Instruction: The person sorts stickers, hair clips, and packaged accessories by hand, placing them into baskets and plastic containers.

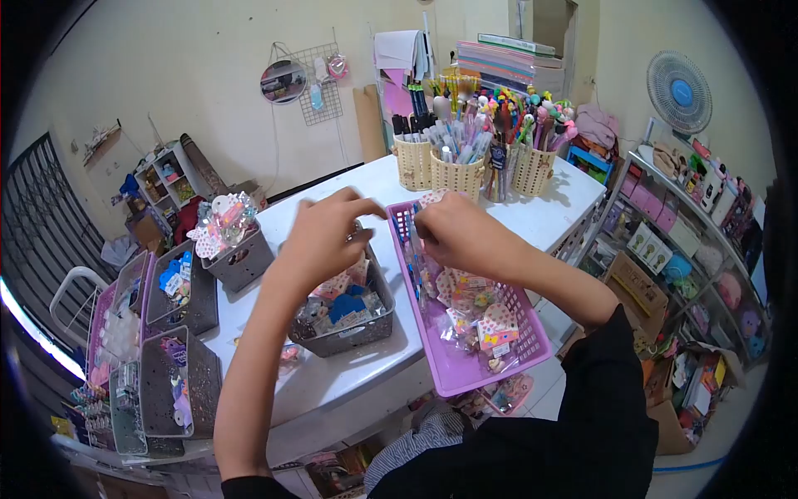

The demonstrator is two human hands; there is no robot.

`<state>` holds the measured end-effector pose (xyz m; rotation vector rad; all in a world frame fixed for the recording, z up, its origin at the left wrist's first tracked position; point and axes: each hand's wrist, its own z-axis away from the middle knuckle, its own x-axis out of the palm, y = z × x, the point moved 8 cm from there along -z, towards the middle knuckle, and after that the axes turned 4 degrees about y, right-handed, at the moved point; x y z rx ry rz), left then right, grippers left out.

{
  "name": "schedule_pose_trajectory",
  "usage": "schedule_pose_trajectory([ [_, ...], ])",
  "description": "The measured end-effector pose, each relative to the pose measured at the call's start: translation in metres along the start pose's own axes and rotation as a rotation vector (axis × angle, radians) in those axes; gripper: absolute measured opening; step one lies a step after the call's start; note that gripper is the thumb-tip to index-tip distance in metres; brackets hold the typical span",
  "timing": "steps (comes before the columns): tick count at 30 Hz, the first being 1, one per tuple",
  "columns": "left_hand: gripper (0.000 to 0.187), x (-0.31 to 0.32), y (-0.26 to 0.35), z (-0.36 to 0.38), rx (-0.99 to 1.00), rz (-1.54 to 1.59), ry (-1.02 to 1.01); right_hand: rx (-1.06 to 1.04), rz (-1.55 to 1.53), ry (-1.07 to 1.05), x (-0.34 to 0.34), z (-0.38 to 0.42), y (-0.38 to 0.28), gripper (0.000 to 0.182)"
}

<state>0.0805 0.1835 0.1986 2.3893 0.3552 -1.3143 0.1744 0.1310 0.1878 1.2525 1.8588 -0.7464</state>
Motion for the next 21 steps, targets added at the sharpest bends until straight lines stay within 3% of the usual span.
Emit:
schedule_pose_trajectory([
  [3,0.023,0.026,0.004,-0.027,0.086,-0.193,-0.075,-0.032,0.035,-0.026,0.018,-0.005,-0.001,0.006],
  [7,0.02,0.048,-0.007,-0.038,0.048,-0.273,-0.159,-0.028,0.015,-0.134,0.034,-0.006,0.002,0.006],
  [10,0.018,0.046,-0.008,-0.039,0.075,-0.173,-0.195,-0.054,-0.04,-0.279,0.038,-0.005,0.003,0.005],
  [13,0.016,0.03,-0.013,-0.034,0.007,0.003,-0.073,-0.072,-0.321,-0.297,0.011,-0.004,-0.002,0.01],
  [15,0.016,0.013,-0.021,-0.022,0.02,0.016,-0.011,-0.082,-0.312,-0.305,0.001,-0.009,-0.003,0.014],
  [17,0.016,-0.003,-0.029,-0.006,-0.051,0.002,-0.057,-0.09,-0.307,-0.13,-0.025,-0.02,-0.013,0.011],
  [19,0.016,-0.002,-0.042,0.015,-0.106,-0.008,-0.161,-0.166,-0.293,-0.093,-0.02,-0.028,-0.032,0.013],
  [21,0.017,0.002,-0.049,0.031,-0.16,-0.019,-0.265,-0.429,-0.365,-0.171,0.001,-0.03,-0.067,0.02],
])
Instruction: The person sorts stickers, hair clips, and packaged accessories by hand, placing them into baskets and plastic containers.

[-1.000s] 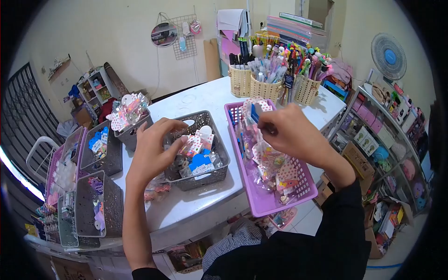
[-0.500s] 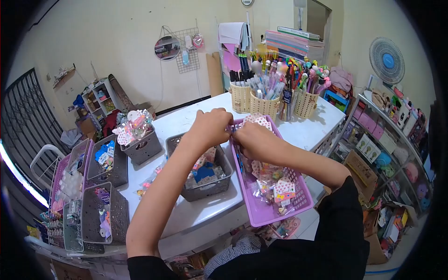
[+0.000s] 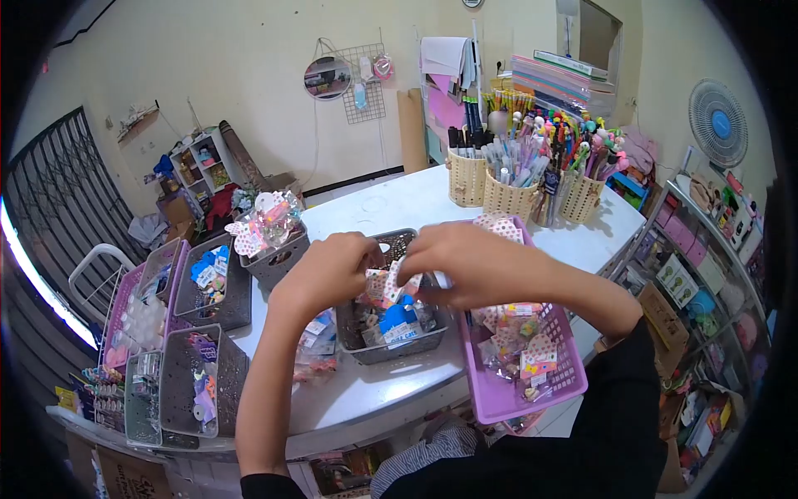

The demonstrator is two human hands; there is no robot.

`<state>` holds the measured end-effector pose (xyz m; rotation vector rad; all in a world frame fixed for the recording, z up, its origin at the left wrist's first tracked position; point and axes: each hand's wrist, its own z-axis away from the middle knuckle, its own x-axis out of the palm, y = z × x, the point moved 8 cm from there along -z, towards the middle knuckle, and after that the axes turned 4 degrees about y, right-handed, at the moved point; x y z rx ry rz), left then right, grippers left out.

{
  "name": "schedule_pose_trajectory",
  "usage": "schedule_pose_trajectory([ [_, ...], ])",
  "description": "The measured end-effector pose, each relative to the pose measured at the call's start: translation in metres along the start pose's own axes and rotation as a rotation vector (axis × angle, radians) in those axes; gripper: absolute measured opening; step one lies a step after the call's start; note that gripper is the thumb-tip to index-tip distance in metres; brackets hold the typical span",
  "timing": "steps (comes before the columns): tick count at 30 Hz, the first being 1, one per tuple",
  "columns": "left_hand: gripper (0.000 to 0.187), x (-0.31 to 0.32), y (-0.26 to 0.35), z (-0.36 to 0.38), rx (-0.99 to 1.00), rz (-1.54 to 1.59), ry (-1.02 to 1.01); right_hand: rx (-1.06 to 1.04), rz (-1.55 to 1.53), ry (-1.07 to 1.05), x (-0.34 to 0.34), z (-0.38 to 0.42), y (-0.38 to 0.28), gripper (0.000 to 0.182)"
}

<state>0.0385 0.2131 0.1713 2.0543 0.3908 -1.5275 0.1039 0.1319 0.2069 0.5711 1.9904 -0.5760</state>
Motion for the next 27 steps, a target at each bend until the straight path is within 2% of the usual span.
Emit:
schedule_pose_trajectory([
  [1,0.019,-0.004,-0.002,0.006,-0.024,0.037,0.037,-0.003,-0.007,0.001,0.011,-0.006,0.001,0.02],
  [3,0.027,-0.011,-0.008,0.012,-0.054,0.104,0.115,-0.046,0.09,-0.164,0.044,-0.012,0.003,0.021],
  [4,0.027,-0.012,-0.009,0.013,-0.063,0.108,0.116,-0.052,0.083,-0.171,0.047,-0.014,0.003,0.021],
  [6,0.028,-0.026,-0.008,0.018,-0.028,0.161,0.273,-0.053,-0.055,-0.183,0.048,-0.017,0.001,0.023],
  [8,0.028,-0.031,-0.011,0.025,-0.026,0.147,0.298,-0.029,-0.119,-0.235,0.04,-0.018,-0.004,0.02],
  [10,0.029,-0.041,-0.017,0.031,-0.102,0.094,0.325,0.052,-0.287,-0.161,0.017,-0.019,-0.005,0.016],
  [12,0.026,-0.04,-0.041,0.036,-0.179,0.109,0.381,0.131,-0.321,0.08,-0.022,-0.014,-0.005,0.013],
  [13,0.023,-0.039,-0.049,0.038,-0.213,0.055,0.361,0.102,-0.295,0.199,-0.042,-0.007,-0.005,0.014],
  [16,0.019,-0.037,-0.06,0.038,-0.308,0.022,0.318,0.371,-0.307,0.462,-0.085,0.026,0.015,0.019],
  [18,0.02,-0.026,-0.066,0.04,-0.374,-0.036,0.14,0.462,-0.171,0.5,-0.091,0.048,0.026,0.019],
  [19,0.02,-0.024,-0.067,0.039,-0.366,-0.032,0.134,0.544,-0.052,0.533,-0.091,0.061,0.033,0.019],
  [21,0.026,0.005,-0.093,0.051,-0.666,0.093,-0.17,0.61,-0.003,0.462,-0.074,0.066,0.045,0.017],
  [24,0.036,0.026,-0.107,0.041,-0.616,-0.043,-0.276,0.588,0.024,0.404,-0.05,0.066,0.06,0.016],
  [25,0.042,0.023,-0.105,0.04,-0.642,-0.071,-0.265,0.56,0.045,0.375,-0.042,0.064,0.064,0.017],
  [27,0.042,0.028,-0.11,0.035,-0.562,-0.115,-0.241,0.553,0.045,0.332,-0.027,0.06,0.071,0.017],
])
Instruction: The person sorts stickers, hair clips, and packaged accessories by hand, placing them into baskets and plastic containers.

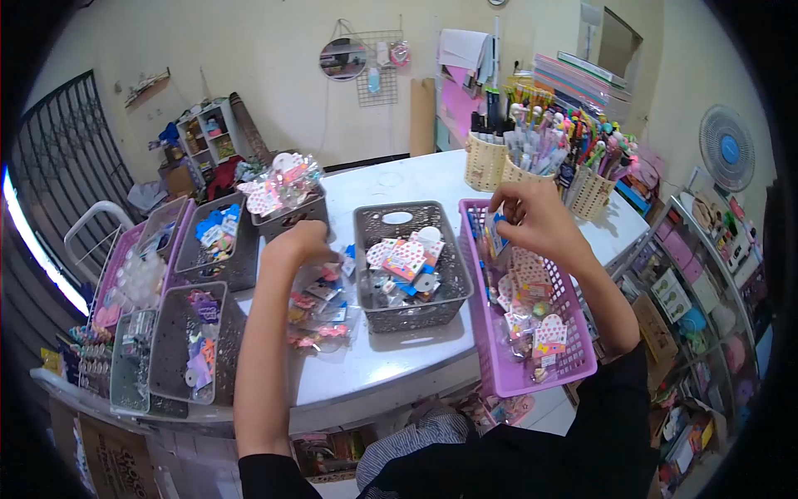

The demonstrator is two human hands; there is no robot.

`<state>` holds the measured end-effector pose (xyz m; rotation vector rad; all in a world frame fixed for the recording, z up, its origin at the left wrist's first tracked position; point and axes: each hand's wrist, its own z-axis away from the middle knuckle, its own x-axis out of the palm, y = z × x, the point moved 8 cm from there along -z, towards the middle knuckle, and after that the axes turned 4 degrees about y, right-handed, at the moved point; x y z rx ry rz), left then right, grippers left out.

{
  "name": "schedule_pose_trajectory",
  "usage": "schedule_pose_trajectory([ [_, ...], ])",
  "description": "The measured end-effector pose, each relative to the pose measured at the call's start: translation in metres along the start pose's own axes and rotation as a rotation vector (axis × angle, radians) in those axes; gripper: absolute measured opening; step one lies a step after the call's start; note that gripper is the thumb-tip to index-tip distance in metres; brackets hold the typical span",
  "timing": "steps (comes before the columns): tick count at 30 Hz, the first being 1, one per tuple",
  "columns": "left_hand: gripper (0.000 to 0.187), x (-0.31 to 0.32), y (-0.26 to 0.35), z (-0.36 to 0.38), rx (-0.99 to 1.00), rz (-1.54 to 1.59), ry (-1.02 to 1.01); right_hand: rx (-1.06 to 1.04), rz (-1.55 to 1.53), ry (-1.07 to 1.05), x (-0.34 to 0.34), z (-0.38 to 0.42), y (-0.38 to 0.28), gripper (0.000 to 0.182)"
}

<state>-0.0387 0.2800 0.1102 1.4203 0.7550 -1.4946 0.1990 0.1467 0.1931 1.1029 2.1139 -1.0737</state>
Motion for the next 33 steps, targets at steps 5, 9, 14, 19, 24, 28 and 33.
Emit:
schedule_pose_trajectory([
  [5,0.041,0.005,-0.004,-0.004,0.032,0.098,-0.055,-0.066,0.041,-0.121,0.022,-0.003,-0.001,0.017],
  [9,0.036,0.01,-0.008,-0.012,0.116,0.266,-0.086,-0.031,0.038,-0.12,-0.001,-0.017,-0.022,0.023],
  [14,0.042,0.013,0.001,-0.01,0.165,0.336,-0.088,-0.254,-0.06,-0.122,0.006,-0.04,-0.091,0.023],
  [19,0.044,0.011,0.011,-0.007,0.245,0.393,-0.103,-0.542,0.112,-0.147,0.043,-0.049,-0.134,0.021],
  [24,0.041,0.012,0.003,-0.013,0.295,0.454,-0.126,-0.498,0.204,-0.314,0.071,-0.062,-0.144,0.021],
  [28,0.032,-0.016,-0.001,0.001,0.251,0.399,-0.01,-0.466,0.18,-0.401,0.097,-0.075,-0.139,0.019],
  [33,0.04,-0.042,-0.01,0.029,0.233,0.358,-0.007,-0.541,-0.034,-0.531,0.141,-0.083,-0.135,0.054],
])
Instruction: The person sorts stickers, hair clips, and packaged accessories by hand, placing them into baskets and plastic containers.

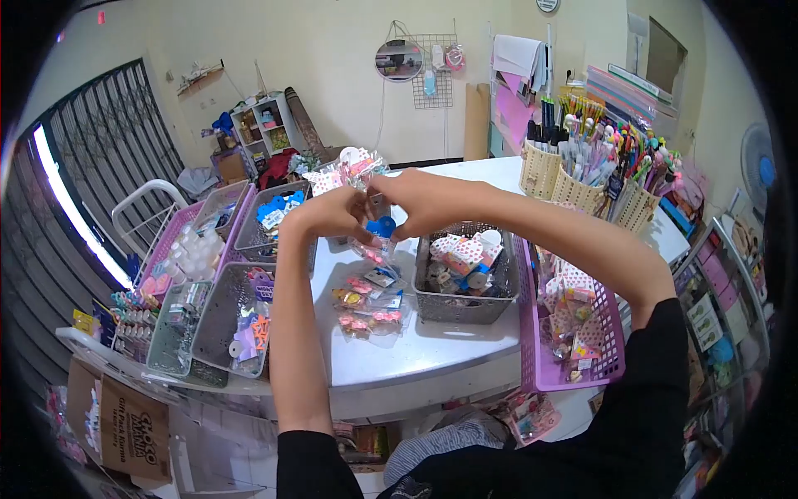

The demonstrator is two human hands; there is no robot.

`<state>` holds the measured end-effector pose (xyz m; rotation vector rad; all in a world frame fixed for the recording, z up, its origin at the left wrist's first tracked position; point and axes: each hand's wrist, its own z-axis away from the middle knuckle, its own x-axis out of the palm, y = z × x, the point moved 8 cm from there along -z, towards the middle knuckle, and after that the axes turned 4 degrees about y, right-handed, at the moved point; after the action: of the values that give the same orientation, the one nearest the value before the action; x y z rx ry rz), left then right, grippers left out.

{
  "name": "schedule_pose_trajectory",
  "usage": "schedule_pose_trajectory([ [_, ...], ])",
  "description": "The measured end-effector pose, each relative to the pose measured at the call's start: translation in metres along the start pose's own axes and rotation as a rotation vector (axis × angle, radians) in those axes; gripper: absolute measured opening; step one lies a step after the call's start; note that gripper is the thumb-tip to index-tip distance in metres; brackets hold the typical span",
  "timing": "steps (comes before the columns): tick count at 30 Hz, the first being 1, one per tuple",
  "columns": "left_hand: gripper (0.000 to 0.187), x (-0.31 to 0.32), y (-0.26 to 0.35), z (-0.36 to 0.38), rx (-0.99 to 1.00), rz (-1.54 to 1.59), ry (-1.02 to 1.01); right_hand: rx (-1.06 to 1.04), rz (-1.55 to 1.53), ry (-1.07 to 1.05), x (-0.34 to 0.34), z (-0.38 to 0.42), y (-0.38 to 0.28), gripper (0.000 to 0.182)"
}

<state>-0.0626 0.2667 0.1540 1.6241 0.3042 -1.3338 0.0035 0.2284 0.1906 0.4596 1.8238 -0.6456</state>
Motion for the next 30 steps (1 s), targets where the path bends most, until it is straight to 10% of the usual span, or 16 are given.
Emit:
schedule_pose_trajectory([
  [9,0.083,0.002,-0.008,0.012,-0.25,0.101,0.008,-0.002,-0.099,0.305,-0.05,0.001,-0.006,0.041],
  [13,0.072,0.026,-0.019,0.013,-0.483,-0.128,-0.243,0.005,0.026,0.393,-0.09,0.022,-0.026,0.037],
  [30,0.07,0.037,-0.039,0.026,-0.68,-0.414,-0.1,0.067,0.081,0.429,-0.115,0.147,-0.031,0.015],
])
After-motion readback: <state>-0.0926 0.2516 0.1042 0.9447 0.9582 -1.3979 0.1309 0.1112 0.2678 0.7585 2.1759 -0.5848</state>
